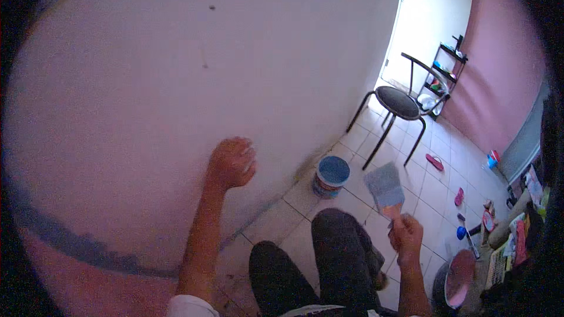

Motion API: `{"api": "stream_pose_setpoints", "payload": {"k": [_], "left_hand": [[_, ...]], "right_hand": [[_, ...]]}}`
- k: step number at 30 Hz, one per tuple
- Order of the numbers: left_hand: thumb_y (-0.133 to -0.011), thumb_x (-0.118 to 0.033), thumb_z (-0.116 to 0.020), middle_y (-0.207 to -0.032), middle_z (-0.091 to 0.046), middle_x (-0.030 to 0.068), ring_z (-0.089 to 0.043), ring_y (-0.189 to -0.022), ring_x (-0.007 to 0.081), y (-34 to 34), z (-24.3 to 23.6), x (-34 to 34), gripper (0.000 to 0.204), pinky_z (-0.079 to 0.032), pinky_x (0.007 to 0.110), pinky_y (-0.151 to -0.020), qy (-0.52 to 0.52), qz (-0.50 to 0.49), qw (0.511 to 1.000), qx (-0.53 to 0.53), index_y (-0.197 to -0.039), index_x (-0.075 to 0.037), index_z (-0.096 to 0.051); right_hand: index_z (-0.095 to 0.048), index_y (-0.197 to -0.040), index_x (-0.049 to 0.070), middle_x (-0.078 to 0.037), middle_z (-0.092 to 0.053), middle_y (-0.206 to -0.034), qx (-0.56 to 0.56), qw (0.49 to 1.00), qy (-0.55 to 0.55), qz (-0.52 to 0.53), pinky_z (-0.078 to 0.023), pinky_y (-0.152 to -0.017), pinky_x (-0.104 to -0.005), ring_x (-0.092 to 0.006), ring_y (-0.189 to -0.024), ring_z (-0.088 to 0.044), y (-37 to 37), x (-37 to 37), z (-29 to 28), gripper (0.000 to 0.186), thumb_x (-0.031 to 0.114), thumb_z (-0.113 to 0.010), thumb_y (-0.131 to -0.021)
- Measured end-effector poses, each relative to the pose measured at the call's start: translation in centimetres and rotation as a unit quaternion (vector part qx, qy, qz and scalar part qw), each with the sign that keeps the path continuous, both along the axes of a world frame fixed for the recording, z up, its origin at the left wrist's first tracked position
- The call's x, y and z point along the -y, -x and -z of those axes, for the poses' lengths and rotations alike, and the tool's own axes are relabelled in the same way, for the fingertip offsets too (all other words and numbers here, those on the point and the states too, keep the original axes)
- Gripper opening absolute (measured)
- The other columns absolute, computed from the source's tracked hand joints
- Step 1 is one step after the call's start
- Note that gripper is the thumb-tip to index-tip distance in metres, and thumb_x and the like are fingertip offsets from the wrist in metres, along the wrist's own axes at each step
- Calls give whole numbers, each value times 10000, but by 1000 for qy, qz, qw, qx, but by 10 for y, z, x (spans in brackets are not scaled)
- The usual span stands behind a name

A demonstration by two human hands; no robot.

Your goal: Painting the base of a wall with blue paint using a brush.

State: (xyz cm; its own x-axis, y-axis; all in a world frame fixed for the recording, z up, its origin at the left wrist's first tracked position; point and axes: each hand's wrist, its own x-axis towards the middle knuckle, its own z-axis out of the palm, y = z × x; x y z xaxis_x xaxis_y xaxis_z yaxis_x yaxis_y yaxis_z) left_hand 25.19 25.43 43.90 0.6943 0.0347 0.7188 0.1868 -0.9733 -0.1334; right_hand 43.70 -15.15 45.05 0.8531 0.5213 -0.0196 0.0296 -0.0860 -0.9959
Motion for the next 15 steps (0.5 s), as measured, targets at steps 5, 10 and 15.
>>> {"api": "stream_pose_setpoints", "payload": {"k": [5,10,15], "left_hand": [[-687,-195,-635,-958,-604,146,-570,-901,337,-3,2,3,232,-442,462,-813,15,-33,999,-13,-865,-47,-623],[-705,-183,-619,-923,-578,125,-557,-856,325,-9,5,6,189,-433,452,-785,-48,-94,994,1,-845,-57,-615],[-747,-204,-599,-957,-543,124,-523,-894,309,-28,62,25,171,-416,433,-804,64,-121,990,27,-856,-72,-611]], "right_hand": [[-499,-761,52,8,-441,-558,33,999,-29,-20,-258,-361,-214,-65,-411,-367,-53,-47,-28,254,276,-575,-855],[-566,-718,12,-28,-490,-568,166,962,183,-118,-344,-442,-255,-113,-452,-436,-156,-119,20,254,233,-556,-842],[-643,-762,30,-133,-611,-731,354,803,441,-189,-440,-617,-381,-246,-682,-574,-240,-168,112,373,385,-544,-824]]}}
